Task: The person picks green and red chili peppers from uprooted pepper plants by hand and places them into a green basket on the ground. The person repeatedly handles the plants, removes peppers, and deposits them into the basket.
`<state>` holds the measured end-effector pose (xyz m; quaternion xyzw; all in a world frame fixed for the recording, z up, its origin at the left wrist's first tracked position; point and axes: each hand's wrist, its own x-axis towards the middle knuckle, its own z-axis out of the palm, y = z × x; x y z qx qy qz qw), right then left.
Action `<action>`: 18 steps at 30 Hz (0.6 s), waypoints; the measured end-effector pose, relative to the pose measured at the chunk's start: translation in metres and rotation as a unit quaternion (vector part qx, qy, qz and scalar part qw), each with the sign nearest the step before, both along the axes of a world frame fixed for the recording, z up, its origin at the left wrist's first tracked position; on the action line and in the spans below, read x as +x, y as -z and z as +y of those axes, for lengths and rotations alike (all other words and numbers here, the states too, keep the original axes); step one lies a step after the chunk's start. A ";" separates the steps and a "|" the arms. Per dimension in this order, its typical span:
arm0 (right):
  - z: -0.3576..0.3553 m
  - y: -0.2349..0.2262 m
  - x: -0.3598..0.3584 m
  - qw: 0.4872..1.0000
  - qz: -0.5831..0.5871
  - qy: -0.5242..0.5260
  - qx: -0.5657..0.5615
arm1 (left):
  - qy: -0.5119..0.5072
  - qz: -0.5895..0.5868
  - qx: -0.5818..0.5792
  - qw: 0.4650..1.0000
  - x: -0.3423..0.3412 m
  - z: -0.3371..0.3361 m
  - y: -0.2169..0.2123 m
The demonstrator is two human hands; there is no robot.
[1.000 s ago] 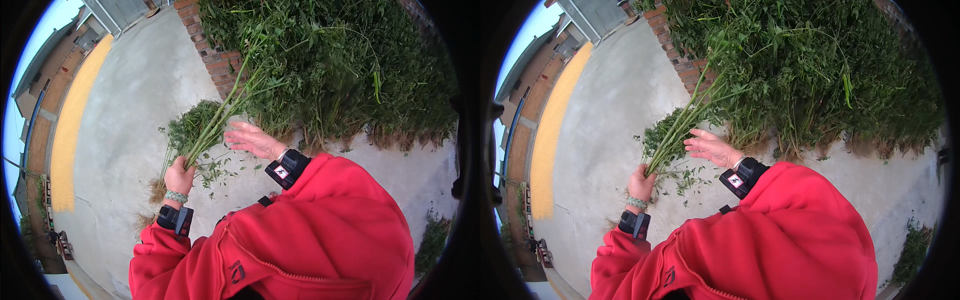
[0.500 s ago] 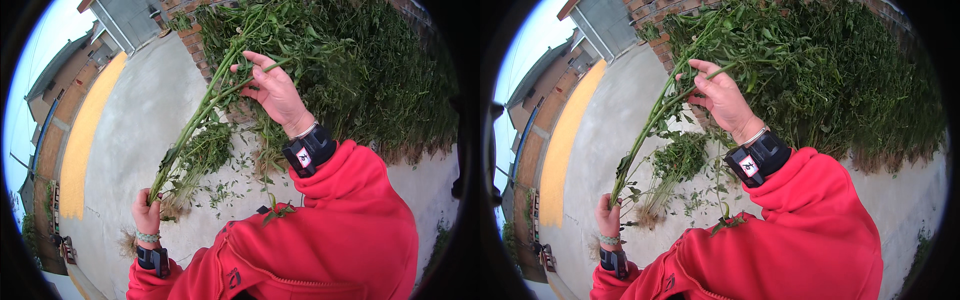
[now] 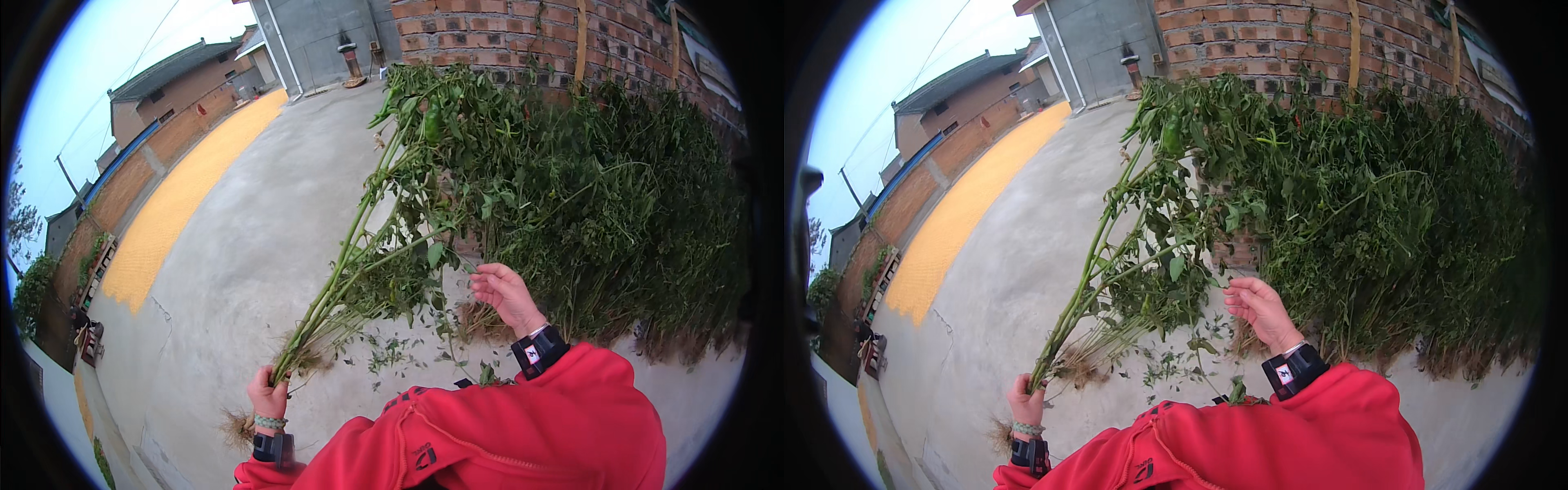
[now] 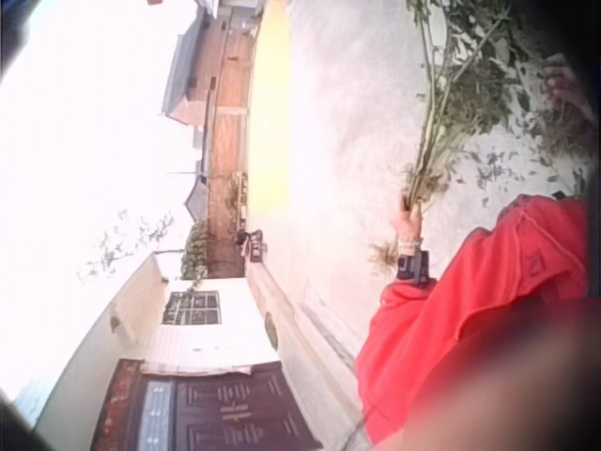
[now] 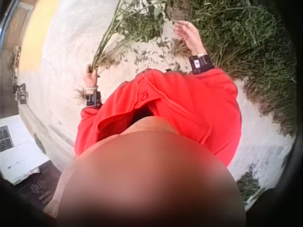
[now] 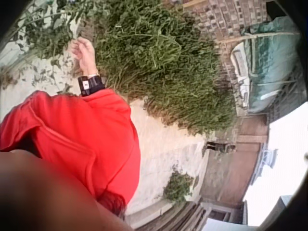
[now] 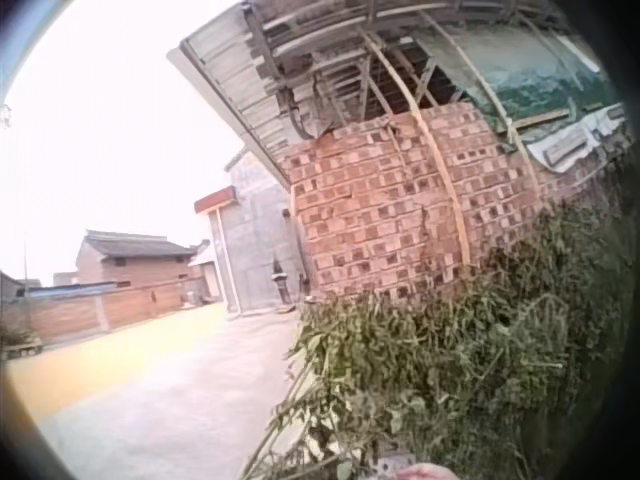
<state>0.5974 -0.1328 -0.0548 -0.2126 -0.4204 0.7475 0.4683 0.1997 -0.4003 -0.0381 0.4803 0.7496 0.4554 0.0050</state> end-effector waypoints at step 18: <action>-0.069 -0.033 -0.196 0.909 -0.282 -0.293 0.089 | 0.208 -0.128 0.012 0.970 -0.053 -0.017 0.059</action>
